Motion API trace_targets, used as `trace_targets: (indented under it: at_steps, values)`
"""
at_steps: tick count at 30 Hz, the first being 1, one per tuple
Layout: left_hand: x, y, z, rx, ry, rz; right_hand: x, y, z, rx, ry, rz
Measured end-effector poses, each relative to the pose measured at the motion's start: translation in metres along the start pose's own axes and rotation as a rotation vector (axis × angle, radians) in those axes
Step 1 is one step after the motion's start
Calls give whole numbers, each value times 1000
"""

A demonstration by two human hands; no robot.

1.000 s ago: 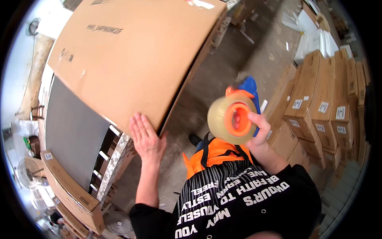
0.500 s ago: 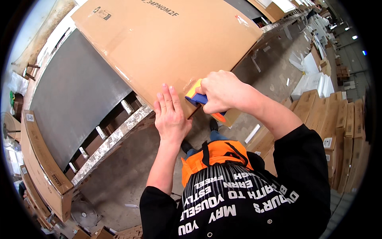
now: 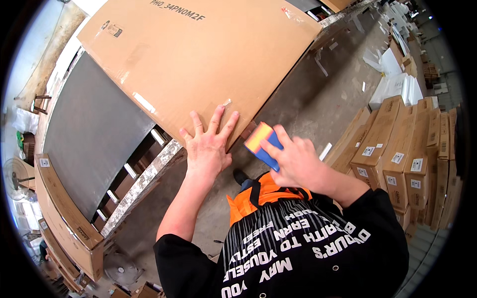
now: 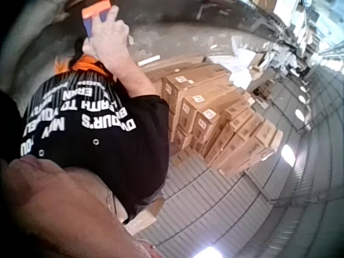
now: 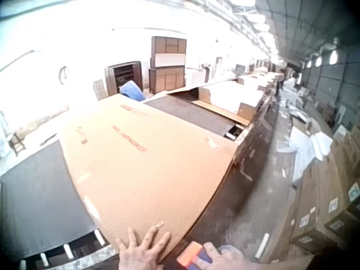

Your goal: The person places large white furniture panels into cardboard boxes on a conveyor belt, folds the box flaps over them, and seals the boxes using a tape dispenser.

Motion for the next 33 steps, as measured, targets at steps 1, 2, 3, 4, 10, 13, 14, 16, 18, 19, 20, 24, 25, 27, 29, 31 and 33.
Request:
trace_targets:
  at_steps: [1,2,3,4,10,13,14,16,18,19,20,24,25,27,29,31,33]
  values:
    - [1,1,-4,-14,-45,12,2,12,5,-55,5,22]
    - [2,2,-7,-29,-90,25,9,22,21,-106,8,24]
    - [5,0,-8,-38,-134,43,12,21,33,-115,-1,23]
    - [7,-2,-8,-62,-151,65,14,19,44,-123,-8,30]
    - [5,-4,0,-91,-262,173,-31,-68,74,-307,180,-82]
    - [5,-3,-4,-86,-257,173,-14,-84,140,-443,270,-158]
    - [3,0,0,-70,-265,135,2,-81,143,-415,46,-98]
    - [2,3,4,-12,-257,138,46,-62,133,-476,-361,97]
    - [5,7,5,18,-239,140,95,-27,141,-501,-1023,352]
    - [8,4,8,37,-206,139,126,-3,157,-406,-1498,474]
    - [9,5,10,53,-181,129,145,16,160,-428,-1760,581]
    - [33,15,0,83,-105,91,179,52,135,-451,-2519,530]
    - [43,13,-3,142,-124,124,181,53,118,-415,-2603,475]
    - [62,-2,-8,206,0,236,198,55,112,-366,-2693,391]
    - [85,-29,-17,221,85,339,223,55,122,-324,-2740,292]
    - [106,-66,-31,199,126,445,253,52,142,-266,-2739,173]
    - [119,-110,-45,248,85,461,279,43,130,-174,-2773,98]
Point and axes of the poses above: each hand's wrist, its own y-axis away from the middle knuckle, its own z-axis out of the palm, x = y × z, the point moved 1 cm from there along -y, towards the middle knuckle, and after that the axes turned 2 degrees about -y, right-handed, at the moved point
